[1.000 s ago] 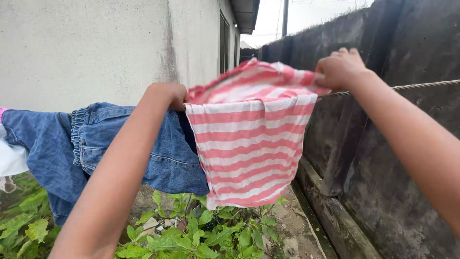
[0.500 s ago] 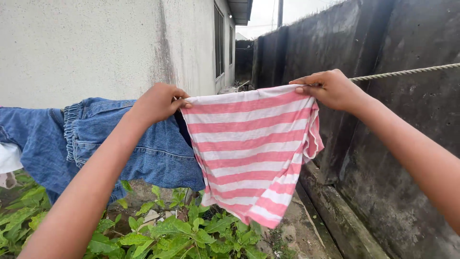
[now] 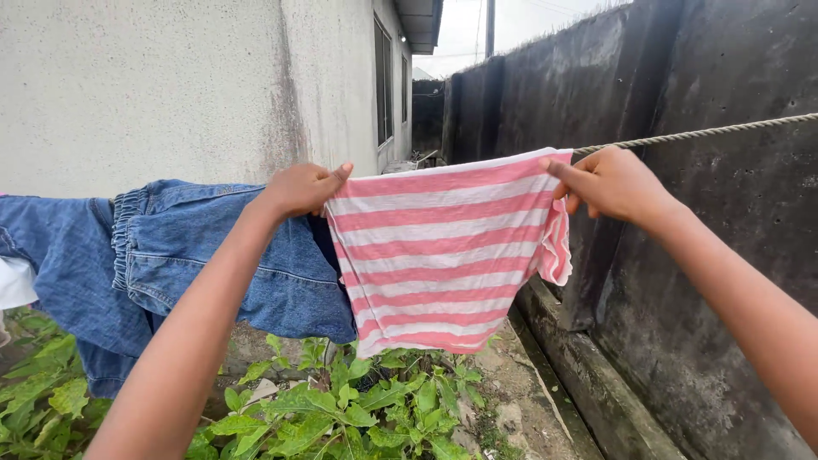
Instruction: Sorting through a basin of wet clothes and hanging them on a clothesline to dry.
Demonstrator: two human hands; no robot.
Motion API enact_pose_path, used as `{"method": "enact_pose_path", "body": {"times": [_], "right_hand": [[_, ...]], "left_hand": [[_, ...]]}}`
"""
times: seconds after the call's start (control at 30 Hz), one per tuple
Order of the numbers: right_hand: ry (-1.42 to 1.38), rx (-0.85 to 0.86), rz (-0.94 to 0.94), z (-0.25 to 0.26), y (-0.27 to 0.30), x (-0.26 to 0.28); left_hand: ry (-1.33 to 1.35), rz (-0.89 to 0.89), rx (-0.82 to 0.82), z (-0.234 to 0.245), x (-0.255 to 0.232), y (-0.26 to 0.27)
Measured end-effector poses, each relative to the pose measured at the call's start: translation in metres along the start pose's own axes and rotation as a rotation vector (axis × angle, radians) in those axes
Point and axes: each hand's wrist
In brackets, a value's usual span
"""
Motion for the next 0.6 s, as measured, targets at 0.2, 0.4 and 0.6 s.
{"method": "enact_pose_path", "body": {"times": [0.2,0.4,0.6], "right_hand": [[0.234,-0.162,0.076,-0.045,-0.007,-0.012],[-0.044,-0.194,0.09,-0.056,-0.024,-0.04],[-0.672,-0.057,0.032,-0.063,-0.032,-0.054]], "left_hand": [[0.133,0.115,0.148,0.011,-0.03,0.019],[0.198,0.179,0.221,0.006,-0.029,0.014],[0.028,0.125,0.159,0.004,-0.018,0.007]]}}
Point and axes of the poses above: each hand's wrist, its own y-axis away from the middle knuckle, its own z-axis out of the back of the hand, x = y × z, and after that the axes turned 11 degrees about y, right-handed
